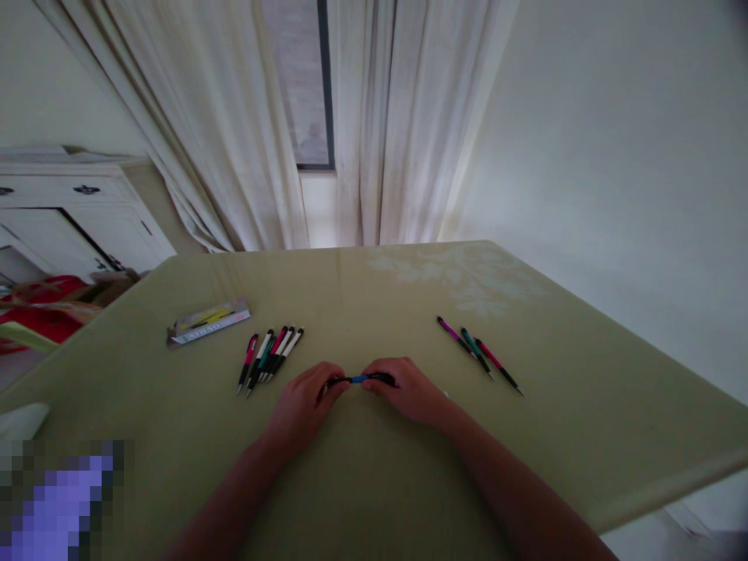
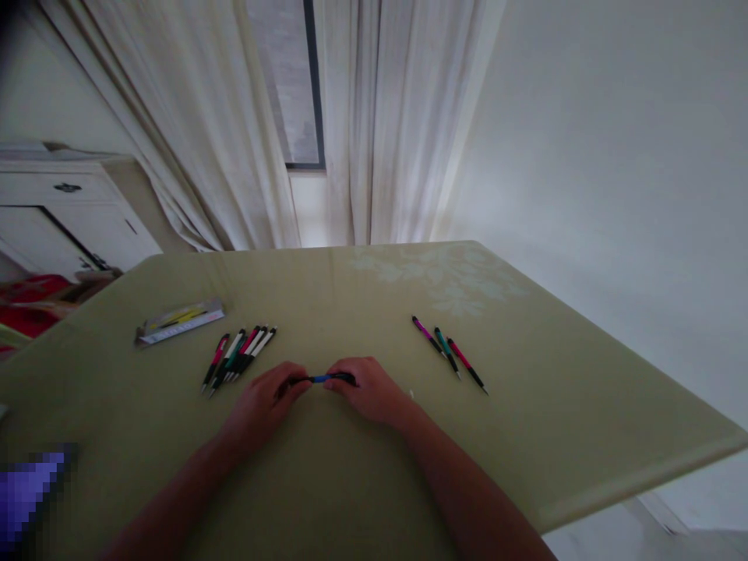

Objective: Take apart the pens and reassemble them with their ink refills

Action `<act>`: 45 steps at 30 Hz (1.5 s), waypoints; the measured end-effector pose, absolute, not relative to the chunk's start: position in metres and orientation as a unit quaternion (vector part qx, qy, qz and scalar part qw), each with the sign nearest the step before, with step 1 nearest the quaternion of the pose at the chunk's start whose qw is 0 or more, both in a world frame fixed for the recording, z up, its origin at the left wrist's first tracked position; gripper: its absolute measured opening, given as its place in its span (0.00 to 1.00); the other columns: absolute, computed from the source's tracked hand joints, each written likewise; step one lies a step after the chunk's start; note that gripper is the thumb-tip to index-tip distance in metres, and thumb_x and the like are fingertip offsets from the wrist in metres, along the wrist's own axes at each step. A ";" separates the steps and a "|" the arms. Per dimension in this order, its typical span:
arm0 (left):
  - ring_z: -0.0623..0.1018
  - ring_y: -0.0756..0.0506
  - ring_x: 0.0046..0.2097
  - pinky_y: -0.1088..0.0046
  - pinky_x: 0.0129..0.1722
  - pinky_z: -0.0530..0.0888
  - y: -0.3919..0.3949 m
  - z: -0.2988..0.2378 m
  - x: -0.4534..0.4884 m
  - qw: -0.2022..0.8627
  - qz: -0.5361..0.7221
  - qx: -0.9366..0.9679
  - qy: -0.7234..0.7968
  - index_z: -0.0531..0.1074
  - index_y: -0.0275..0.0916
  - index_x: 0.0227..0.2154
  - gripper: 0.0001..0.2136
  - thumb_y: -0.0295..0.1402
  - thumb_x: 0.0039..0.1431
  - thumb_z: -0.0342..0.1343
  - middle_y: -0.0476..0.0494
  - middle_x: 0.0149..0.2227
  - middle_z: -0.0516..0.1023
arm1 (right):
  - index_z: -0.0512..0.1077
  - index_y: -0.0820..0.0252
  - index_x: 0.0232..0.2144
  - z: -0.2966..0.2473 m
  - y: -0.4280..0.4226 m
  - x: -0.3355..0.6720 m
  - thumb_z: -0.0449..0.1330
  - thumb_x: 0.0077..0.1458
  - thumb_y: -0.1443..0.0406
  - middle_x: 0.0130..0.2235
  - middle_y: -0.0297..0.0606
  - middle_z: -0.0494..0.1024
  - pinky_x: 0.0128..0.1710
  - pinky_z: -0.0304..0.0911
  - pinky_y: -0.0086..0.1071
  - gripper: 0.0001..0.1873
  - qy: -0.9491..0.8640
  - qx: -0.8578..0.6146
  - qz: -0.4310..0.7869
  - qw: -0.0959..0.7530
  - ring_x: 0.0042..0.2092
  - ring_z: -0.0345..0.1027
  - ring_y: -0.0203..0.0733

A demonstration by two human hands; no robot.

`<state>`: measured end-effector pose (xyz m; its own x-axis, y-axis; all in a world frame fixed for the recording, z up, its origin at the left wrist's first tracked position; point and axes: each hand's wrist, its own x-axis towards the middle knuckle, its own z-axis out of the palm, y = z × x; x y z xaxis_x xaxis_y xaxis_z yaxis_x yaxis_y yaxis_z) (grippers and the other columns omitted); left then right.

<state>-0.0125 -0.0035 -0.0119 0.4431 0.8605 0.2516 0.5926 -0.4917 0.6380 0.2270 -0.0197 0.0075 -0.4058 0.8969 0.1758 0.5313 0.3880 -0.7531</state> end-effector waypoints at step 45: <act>0.81 0.42 0.34 0.68 0.38 0.74 -0.009 -0.003 0.001 0.310 0.259 0.783 0.472 0.73 0.44 0.55 0.18 0.41 0.75 0.41 0.50 0.26 0.81 | 0.77 0.57 0.44 0.002 -0.024 0.226 0.58 0.70 0.60 0.41 0.42 0.79 0.47 0.65 0.37 0.10 -0.778 -0.430 0.238 0.392 0.45 0.71 0.45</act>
<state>0.0006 -0.0091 -0.0026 0.4197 0.9005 0.1138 0.5786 -0.3621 0.7308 0.2263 -0.0241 0.0022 -0.3232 0.8554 0.4048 0.4819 0.5169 -0.7075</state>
